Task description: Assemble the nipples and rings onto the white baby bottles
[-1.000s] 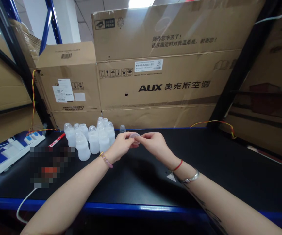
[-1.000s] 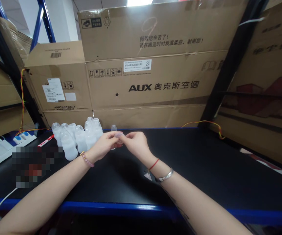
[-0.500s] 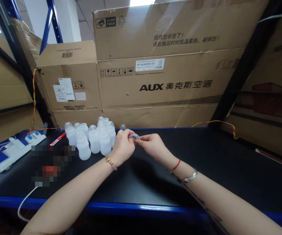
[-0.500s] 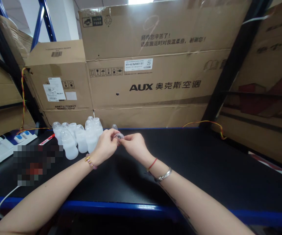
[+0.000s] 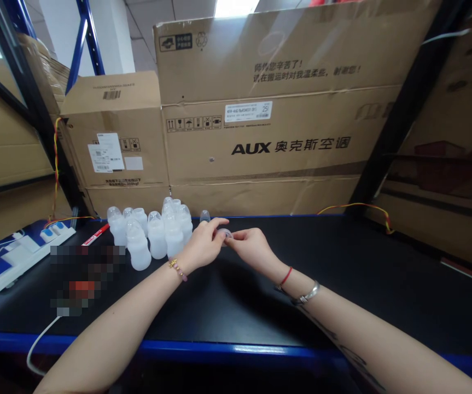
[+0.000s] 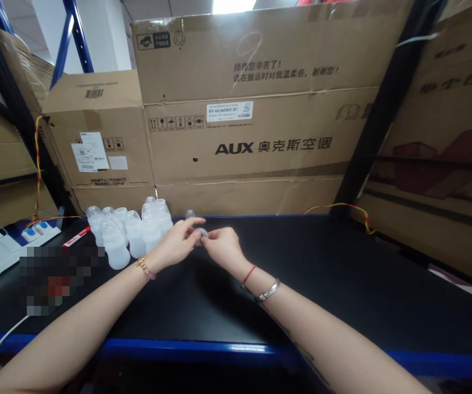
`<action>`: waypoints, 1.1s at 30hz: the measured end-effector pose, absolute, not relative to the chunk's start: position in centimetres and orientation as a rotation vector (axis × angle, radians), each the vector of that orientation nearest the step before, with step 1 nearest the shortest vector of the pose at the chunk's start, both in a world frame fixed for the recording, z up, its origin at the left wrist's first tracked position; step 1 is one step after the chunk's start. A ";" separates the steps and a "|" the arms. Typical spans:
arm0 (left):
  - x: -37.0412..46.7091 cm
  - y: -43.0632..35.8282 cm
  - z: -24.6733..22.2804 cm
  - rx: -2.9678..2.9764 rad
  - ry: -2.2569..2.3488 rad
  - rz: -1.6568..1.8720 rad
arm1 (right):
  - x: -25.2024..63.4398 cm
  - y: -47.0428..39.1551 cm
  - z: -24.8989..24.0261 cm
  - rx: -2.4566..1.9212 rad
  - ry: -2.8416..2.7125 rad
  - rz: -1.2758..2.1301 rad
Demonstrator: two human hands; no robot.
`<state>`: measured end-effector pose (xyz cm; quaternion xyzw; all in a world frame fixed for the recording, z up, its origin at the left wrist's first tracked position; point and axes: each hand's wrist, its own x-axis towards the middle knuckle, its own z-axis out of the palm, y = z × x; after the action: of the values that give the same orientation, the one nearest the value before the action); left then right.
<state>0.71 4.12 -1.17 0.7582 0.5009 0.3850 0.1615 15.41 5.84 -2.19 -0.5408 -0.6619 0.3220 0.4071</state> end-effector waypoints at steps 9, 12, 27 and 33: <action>0.2 4.2 -0.6 2.381 1.438 1.184 | 16.0 6.0 -1.3 -1.250 -1.627 0.909; 0.9 4.1 -0.9 2.379 1.495 1.250 | 16.0 5.9 -1.1 -1.238 -1.627 0.895; 0.0 4.2 -0.6 2.249 1.380 1.056 | 15.9 5.7 -1.6 -1.291 -1.678 0.828; 0.0 4.7 -1.2 1.953 1.161 1.149 | 16.0 5.2 -0.4 -1.277 -1.638 0.910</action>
<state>0.00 4.70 -1.23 0.7333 0.4360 0.4315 0.2932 15.96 5.24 -0.39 -0.5102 -0.6544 0.3635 0.4234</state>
